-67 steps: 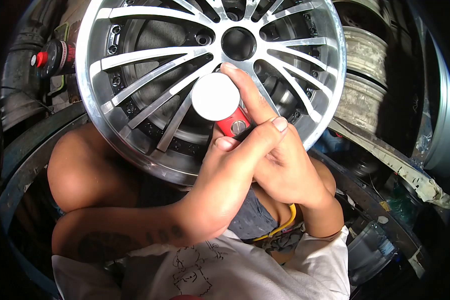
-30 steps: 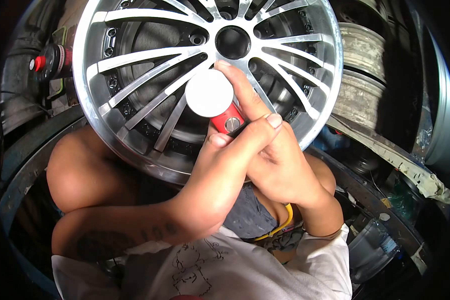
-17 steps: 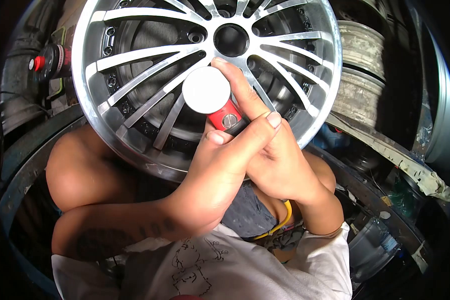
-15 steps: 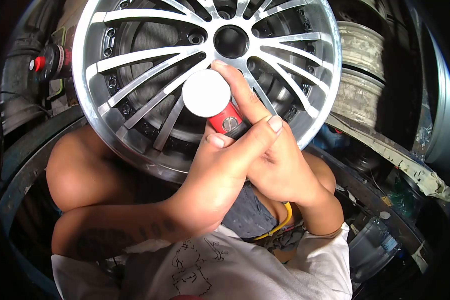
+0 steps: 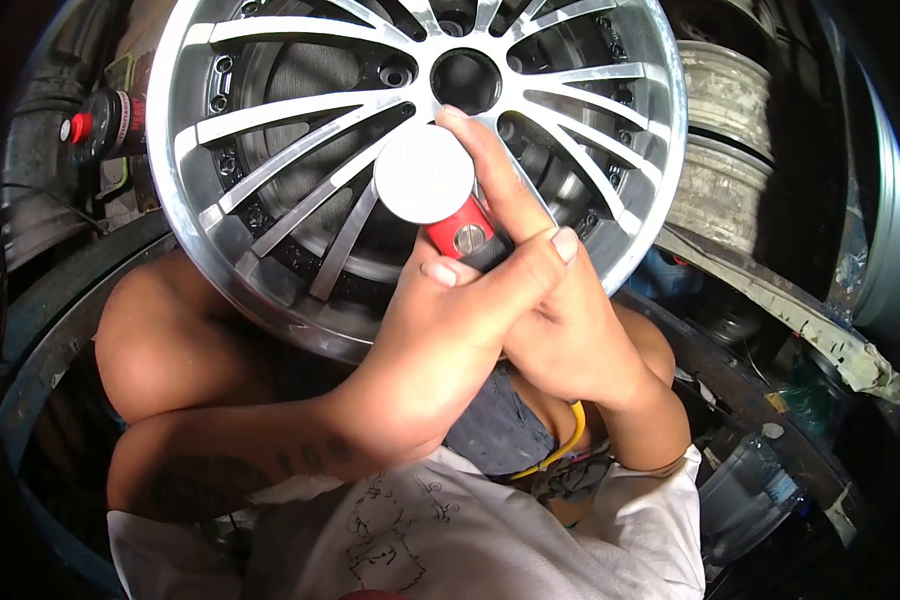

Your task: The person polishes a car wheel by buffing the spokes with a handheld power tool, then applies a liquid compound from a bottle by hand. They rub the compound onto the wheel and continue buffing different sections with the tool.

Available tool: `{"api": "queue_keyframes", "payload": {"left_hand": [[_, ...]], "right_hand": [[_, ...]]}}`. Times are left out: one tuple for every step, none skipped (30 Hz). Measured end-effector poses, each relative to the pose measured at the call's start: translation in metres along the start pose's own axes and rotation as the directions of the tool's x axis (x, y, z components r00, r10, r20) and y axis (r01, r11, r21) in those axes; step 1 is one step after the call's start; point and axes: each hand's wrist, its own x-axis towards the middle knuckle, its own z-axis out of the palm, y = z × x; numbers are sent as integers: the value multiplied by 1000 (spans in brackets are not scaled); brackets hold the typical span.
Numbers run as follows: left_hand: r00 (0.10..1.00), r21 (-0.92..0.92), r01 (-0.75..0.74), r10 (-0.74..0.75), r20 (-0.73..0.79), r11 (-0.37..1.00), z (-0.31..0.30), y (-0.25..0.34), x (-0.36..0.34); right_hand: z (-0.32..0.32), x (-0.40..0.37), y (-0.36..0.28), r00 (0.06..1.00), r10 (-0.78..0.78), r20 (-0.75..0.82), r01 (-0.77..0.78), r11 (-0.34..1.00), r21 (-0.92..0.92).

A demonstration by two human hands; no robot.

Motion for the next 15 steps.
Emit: {"api": "queue_keyframes", "payload": {"left_hand": [[1000,11,25,-25,6,1000,-1,0,0],[999,23,51,-51,12,998,-3,0,0],[999,29,47,-48,12,998,-3,-1,0],[999,32,46,-47,15,998,-4,-1,1],[999,34,45,-45,18,998,-4,0,1],[999,32,48,-49,23,998,-4,1,2],[999,37,46,-47,24,998,-4,1,1],[999,43,43,-44,24,998,-3,1,0],[999,58,32,-33,22,998,-1,2,0],[1000,74,18,-19,20,997,-1,2,0],[1000,84,-20,18,18,996,0,2,0],[998,93,-57,56,14,994,1,0,1],[996,104,-93,93,9,990,1,-1,1],[995,110,-98,100,-5,989,1,-3,1],[994,116,-104,107,-16,988,0,-6,1]], "right_hand": [[-1,0,-1,999,46,16,-47,999,28],[0,0,-2,999,44,2,-44,999,16],[1,1,-2,999,42,-12,-42,999,3],[1,1,-2,999,39,-26,-40,999,-10],[2,0,-7,996,84,-35,-85,996,-8],[3,0,-6,996,79,-39,-77,996,36],[4,0,-6,996,73,-43,-70,994,80],[4,2,1,999,13,-49,-5,987,163],[4,2,2,999,-3,-53,12,983,181],[3,2,2,998,-19,-57,30,980,198],[2,0,-1,999,12,-53,-3,988,154],[1,-1,0,999,27,-38,-22,992,124],[0,-1,2,999,42,-23,-39,995,95],[-1,-1,8,999,42,3,-43,996,79],[-2,-2,8,999,40,8,-41,998,56]]}}
